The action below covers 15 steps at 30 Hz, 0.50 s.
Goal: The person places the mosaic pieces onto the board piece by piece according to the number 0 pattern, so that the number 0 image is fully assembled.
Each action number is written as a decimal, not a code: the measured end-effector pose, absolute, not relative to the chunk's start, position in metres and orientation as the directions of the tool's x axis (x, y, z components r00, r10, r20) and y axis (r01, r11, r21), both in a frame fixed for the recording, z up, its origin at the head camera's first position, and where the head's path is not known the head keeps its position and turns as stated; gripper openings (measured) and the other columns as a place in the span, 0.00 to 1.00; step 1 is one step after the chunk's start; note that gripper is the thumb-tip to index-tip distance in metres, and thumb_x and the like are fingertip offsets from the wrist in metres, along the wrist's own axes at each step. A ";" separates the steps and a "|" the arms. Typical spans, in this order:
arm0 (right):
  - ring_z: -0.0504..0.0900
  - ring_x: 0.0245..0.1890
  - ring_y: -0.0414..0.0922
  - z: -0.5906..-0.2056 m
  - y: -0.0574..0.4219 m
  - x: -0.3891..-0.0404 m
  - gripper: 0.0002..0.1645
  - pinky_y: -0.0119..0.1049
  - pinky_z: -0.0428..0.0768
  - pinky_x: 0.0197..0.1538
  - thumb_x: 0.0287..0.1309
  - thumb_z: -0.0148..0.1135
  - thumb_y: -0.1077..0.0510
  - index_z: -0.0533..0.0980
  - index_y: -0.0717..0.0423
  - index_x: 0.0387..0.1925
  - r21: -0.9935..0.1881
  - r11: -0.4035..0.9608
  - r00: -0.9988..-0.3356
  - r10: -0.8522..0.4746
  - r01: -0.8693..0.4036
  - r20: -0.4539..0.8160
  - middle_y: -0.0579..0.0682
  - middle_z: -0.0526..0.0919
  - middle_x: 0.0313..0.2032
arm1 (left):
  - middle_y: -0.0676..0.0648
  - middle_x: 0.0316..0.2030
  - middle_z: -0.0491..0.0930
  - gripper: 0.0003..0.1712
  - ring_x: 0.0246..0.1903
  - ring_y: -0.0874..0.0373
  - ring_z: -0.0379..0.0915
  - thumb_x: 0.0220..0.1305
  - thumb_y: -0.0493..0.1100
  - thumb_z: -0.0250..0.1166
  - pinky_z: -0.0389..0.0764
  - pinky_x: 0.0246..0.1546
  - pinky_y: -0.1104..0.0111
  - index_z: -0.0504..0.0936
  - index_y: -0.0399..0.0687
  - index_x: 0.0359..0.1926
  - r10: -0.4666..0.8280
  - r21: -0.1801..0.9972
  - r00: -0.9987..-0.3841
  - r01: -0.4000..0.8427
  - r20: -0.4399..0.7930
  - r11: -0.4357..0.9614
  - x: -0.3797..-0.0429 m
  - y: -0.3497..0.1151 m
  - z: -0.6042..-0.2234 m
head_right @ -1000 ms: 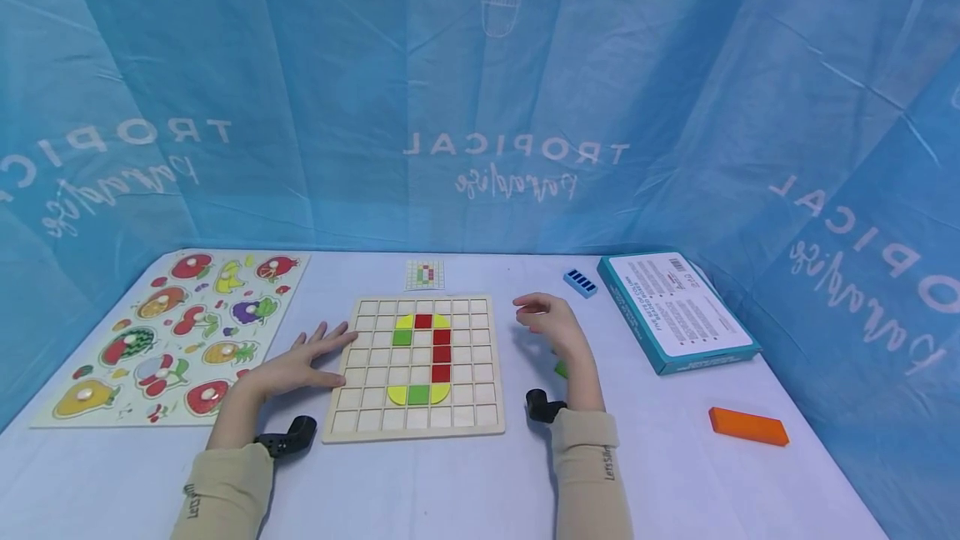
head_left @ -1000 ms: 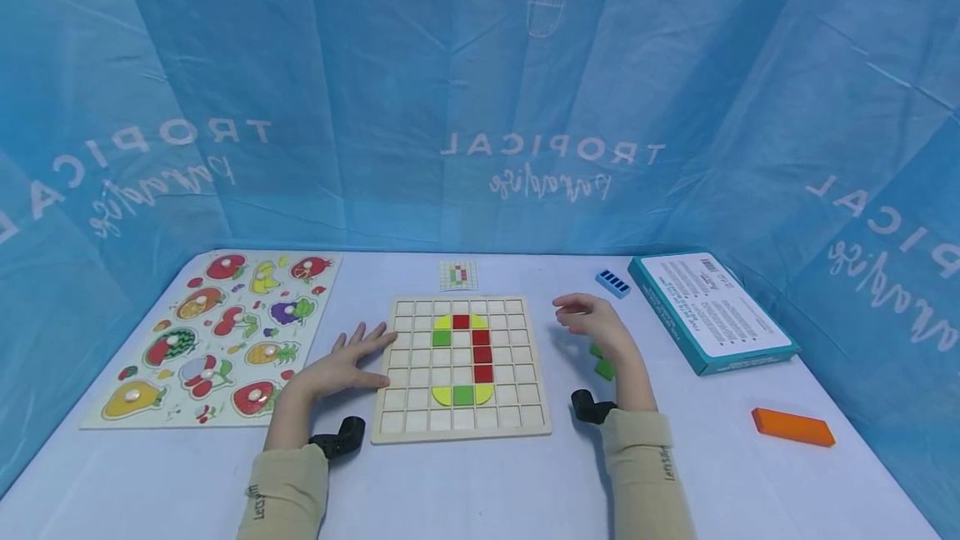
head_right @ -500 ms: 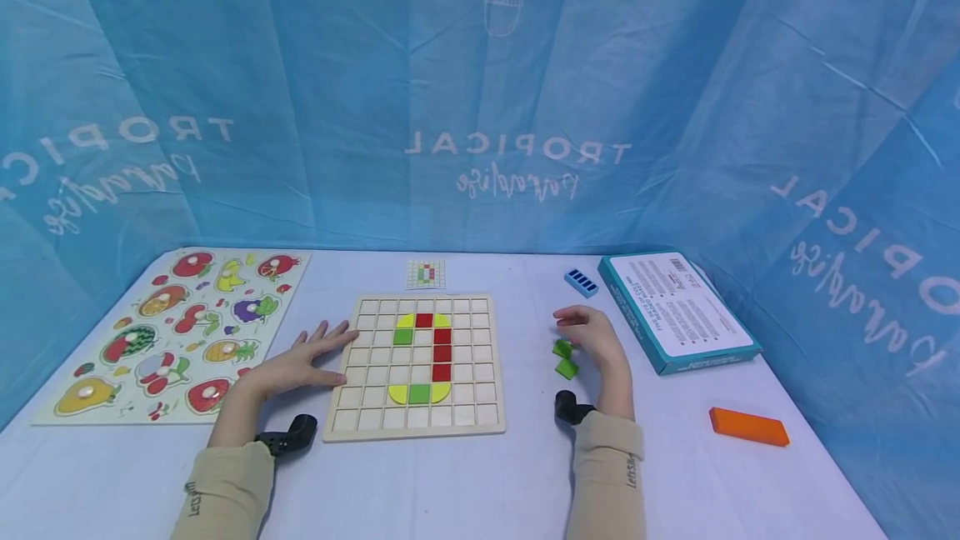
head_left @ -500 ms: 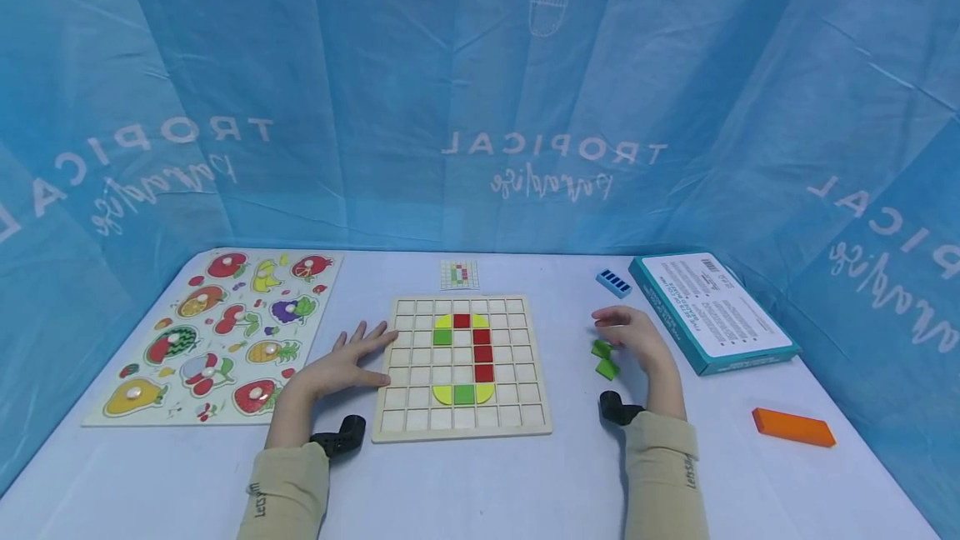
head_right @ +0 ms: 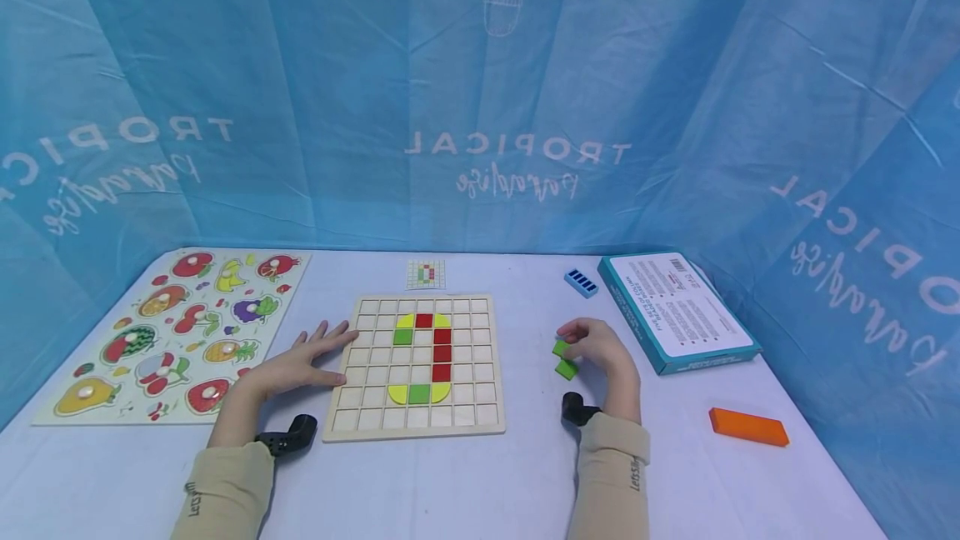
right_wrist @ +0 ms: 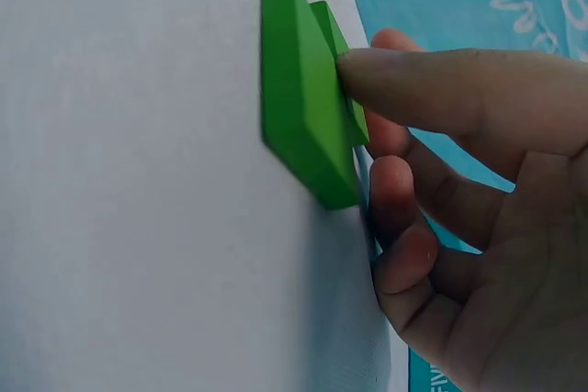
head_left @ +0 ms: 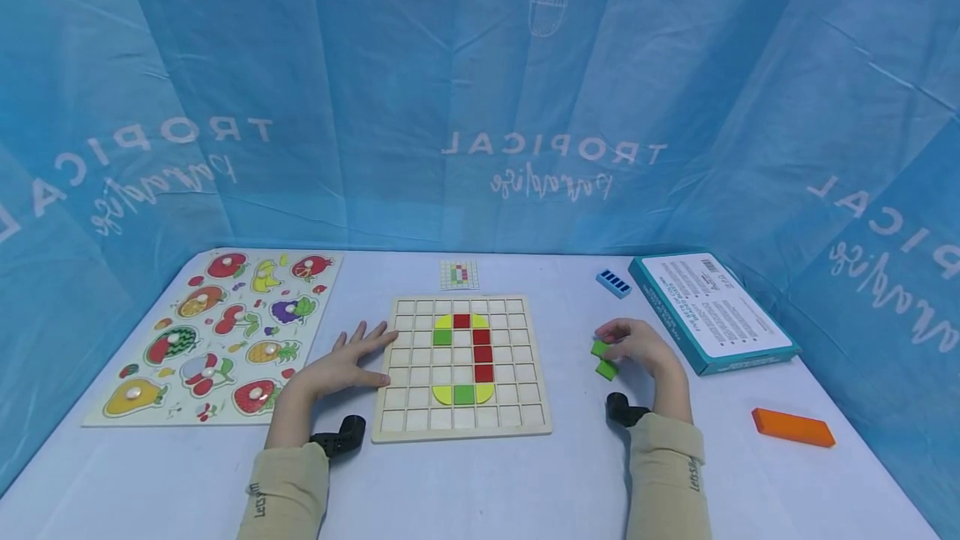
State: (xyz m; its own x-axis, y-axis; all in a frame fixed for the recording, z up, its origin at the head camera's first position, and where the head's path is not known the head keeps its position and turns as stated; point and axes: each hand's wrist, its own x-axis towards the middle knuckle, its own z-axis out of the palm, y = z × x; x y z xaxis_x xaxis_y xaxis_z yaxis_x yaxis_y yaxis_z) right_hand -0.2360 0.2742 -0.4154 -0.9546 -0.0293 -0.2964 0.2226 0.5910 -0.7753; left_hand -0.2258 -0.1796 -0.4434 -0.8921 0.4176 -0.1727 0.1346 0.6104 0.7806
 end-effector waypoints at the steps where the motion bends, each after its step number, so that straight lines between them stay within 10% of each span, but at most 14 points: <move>1: 0.69 0.44 0.50 -0.415 0.274 -0.236 0.21 0.40 0.69 0.46 0.46 0.62 0.68 0.75 0.63 0.47 -0.771 0.596 -0.954 -0.028 0.223 -0.298 0.57 0.76 0.43 | 0.37 0.71 0.41 0.49 0.69 0.38 0.20 0.49 0.51 0.69 0.22 0.65 0.43 0.57 0.44 0.69 0.418 0.780 -0.892 0.136 -0.172 0.611 -0.226 -0.180 -0.443; 15: 0.68 0.43 0.51 -0.412 0.266 -0.240 0.26 0.39 0.70 0.43 0.47 0.61 0.69 0.73 0.59 0.52 -0.790 0.561 -0.958 0.013 0.245 -0.288 0.57 0.70 0.45 | 0.37 0.71 0.41 0.48 0.69 0.38 0.20 0.49 0.51 0.69 0.22 0.64 0.43 0.57 0.44 0.69 0.414 0.783 -0.893 0.128 -0.176 0.608 -0.225 -0.179 -0.442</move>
